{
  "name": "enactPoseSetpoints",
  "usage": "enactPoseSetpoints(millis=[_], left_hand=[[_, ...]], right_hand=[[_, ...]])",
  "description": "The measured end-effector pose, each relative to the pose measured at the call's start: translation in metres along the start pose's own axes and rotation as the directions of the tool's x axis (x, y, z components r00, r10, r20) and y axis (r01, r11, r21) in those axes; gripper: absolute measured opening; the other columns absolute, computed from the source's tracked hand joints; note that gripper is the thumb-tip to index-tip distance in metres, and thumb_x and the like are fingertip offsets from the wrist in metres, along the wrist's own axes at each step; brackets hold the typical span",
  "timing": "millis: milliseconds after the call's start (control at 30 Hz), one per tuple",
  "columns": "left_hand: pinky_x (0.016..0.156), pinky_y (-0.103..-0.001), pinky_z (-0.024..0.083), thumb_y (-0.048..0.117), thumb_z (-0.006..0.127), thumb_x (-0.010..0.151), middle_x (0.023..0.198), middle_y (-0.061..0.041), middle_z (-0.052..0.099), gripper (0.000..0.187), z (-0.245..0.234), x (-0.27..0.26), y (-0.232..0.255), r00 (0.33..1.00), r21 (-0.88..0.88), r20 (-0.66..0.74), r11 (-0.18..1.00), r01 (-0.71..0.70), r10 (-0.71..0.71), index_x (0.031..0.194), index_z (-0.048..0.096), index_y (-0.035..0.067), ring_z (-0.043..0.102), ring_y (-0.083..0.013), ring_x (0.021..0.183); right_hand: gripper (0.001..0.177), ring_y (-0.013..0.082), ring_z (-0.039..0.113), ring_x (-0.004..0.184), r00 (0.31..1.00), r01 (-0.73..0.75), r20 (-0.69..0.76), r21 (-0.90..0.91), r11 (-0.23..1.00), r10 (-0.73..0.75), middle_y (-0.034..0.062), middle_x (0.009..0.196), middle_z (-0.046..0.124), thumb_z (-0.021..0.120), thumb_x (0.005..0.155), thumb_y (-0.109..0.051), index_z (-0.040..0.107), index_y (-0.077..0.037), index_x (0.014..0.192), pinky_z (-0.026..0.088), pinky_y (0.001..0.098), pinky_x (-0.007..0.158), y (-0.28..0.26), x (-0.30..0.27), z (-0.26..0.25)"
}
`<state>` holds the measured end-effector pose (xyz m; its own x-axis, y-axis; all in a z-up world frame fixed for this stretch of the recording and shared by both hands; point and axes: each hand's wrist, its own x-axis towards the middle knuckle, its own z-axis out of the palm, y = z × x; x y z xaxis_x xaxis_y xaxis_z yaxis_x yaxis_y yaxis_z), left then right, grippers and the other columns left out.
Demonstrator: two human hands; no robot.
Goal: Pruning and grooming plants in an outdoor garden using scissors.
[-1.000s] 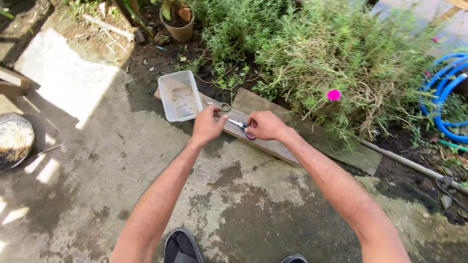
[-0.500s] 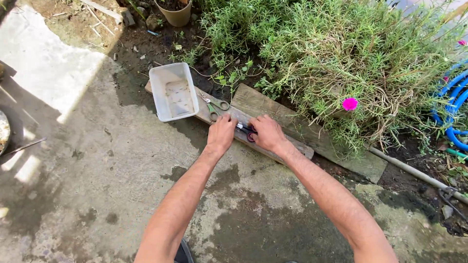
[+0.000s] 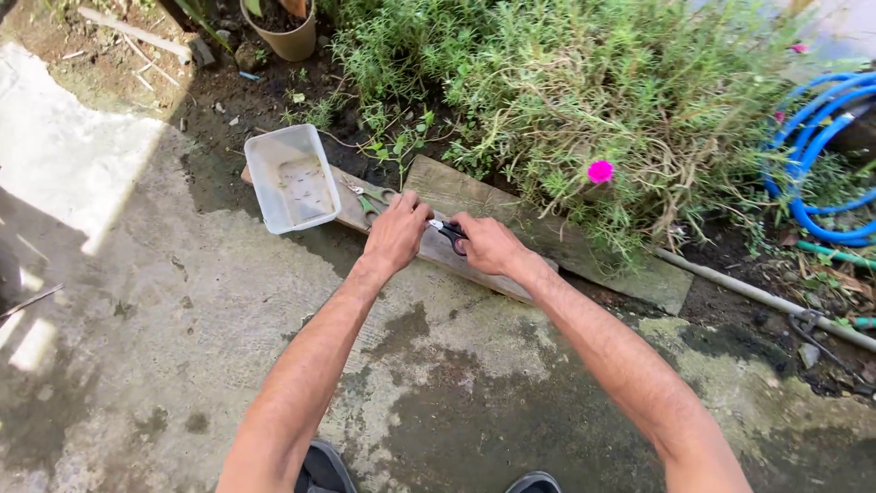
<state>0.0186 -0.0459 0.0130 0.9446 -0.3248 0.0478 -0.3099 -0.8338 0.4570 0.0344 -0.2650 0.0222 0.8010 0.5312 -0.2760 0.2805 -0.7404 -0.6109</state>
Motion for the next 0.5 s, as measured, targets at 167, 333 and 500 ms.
enactPoseSetpoints(millis=[167, 333, 500], left_hand=[[0.088, -0.045, 0.053, 0.01, 0.072, 0.089, 0.116, -0.011, 0.059, 0.028, -0.023, 0.016, 0.037, 0.98, -0.119, -0.169, 0.984, -0.13, 0.109, 0.116, 0.065, 0.012, 0.057, -0.0338, 0.112], [0.089, -0.044, 0.052, 0.007, 0.074, 0.083, 0.114, -0.013, 0.063, 0.045, -0.021, 0.035, 0.067, 0.97, -0.385, -0.241, 0.915, -0.123, 0.029, 0.126, 0.064, 0.005, 0.062, -0.0336, 0.108], [0.088, -0.038, 0.056, 0.015, 0.076, 0.087, 0.099, -0.011, 0.078, 0.019, 0.026, 0.059, 0.083, 0.97, -0.523, -0.209, 0.852, -0.002, -0.126, 0.103, 0.074, 0.005, 0.075, -0.026, 0.095]], right_hand=[[0.043, 0.0308, 0.07, 0.079, 0.993, -0.034, -0.109, 0.103, 0.994, 0.046, 0.0135, 0.086, 0.072, 0.076, 0.083, -0.018, 0.058, -0.005, 0.119, 0.055, 0.0431, 0.072, -0.004, -0.035, -0.04], [0.044, 0.0175, 0.064, 0.072, 0.964, -0.212, -0.126, 0.17, 0.962, 0.235, 0.0095, 0.081, 0.07, 0.086, 0.08, -0.021, 0.062, -0.006, 0.114, 0.052, 0.0331, 0.065, 0.006, -0.084, -0.082], [0.042, 0.0076, 0.056, 0.058, 0.961, -0.209, -0.007, 0.64, 0.739, 0.278, -0.0022, 0.074, 0.071, 0.085, 0.078, -0.02, 0.062, -0.009, 0.111, 0.045, 0.0248, 0.051, 0.029, -0.13, -0.125]])
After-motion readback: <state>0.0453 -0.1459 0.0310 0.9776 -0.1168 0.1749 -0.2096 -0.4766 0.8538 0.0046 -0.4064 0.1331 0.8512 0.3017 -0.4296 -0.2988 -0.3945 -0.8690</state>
